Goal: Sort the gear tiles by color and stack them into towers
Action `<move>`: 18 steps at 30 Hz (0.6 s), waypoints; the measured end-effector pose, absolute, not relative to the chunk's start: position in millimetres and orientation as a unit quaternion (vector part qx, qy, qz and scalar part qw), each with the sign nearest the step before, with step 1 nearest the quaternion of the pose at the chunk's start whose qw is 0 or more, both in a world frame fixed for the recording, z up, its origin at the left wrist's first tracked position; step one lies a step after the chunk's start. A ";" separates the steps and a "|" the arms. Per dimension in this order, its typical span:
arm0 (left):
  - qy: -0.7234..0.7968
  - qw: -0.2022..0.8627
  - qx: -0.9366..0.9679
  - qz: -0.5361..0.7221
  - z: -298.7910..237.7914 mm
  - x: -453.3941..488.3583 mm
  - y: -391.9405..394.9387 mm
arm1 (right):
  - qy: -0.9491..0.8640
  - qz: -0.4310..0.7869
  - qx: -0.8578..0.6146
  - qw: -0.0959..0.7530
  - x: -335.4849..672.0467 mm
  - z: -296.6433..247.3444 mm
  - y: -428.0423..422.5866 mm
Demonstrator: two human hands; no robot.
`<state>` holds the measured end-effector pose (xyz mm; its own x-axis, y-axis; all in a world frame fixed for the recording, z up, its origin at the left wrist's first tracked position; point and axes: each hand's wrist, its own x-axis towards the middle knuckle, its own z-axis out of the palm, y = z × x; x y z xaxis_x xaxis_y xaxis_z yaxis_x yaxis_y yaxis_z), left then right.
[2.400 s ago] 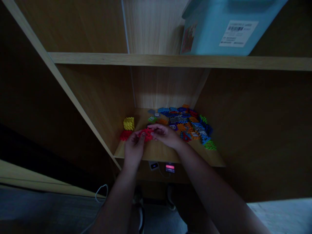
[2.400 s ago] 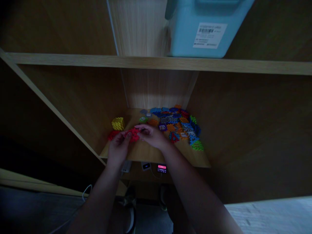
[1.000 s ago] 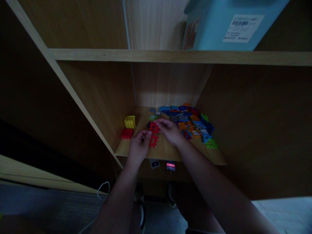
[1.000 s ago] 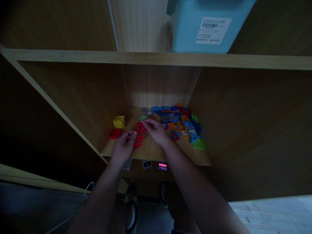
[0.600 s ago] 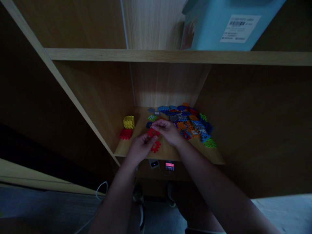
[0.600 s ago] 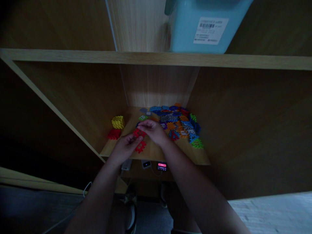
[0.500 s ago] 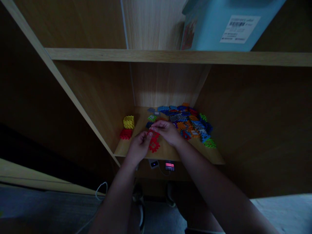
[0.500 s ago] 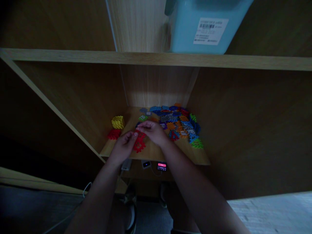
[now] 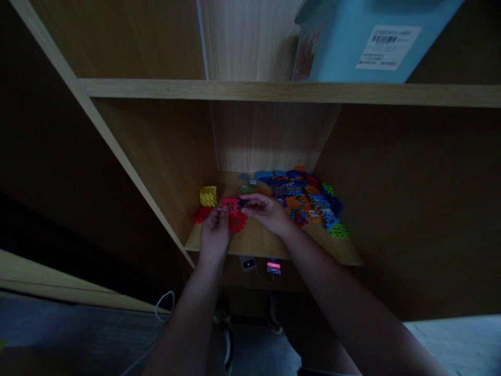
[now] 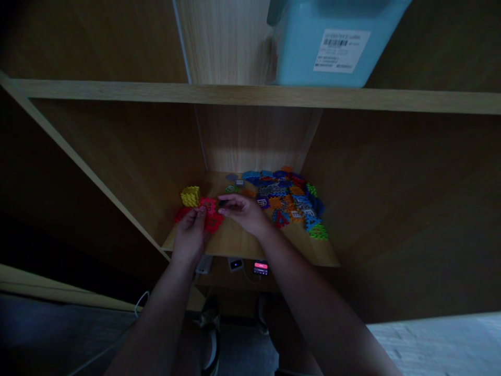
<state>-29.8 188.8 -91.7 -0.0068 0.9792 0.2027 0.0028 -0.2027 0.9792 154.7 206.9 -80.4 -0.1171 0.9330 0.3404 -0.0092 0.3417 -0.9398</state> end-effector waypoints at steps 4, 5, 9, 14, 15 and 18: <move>0.428 0.477 0.547 0.539 -91.5 -31.5 189.3 | -0.604 0.435 -0.373 0.554 154.1 -80.4 206.8; 0.425 0.486 0.546 0.533 -91.4 -31.9 189.1 | -0.603 0.435 -0.372 0.556 154.1 -80.2 206.7; 0.423 0.524 0.517 0.528 -91.0 -32.1 187.6 | -0.604 0.435 -0.358 0.564 153.3 -80.2 205.6; 0.390 0.588 0.446 0.550 -88.0 -30.9 186.6 | -0.627 0.432 -0.357 0.541 152.0 -80.3 202.9; 0.386 0.594 0.440 0.552 -87.4 -30.7 186.5 | -0.630 0.430 -0.356 0.540 151.7 -80.4 202.5; 0.374 0.600 0.438 0.556 -86.2 -30.4 186.3 | -0.629 0.423 -0.350 0.550 150.5 -80.9 201.8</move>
<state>-30.4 186.3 -86.2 0.1025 0.9940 0.0378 -0.3390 -0.0008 0.9408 150.5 201.8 -80.9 -0.1496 0.9058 0.3963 -0.0241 0.3974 -0.9173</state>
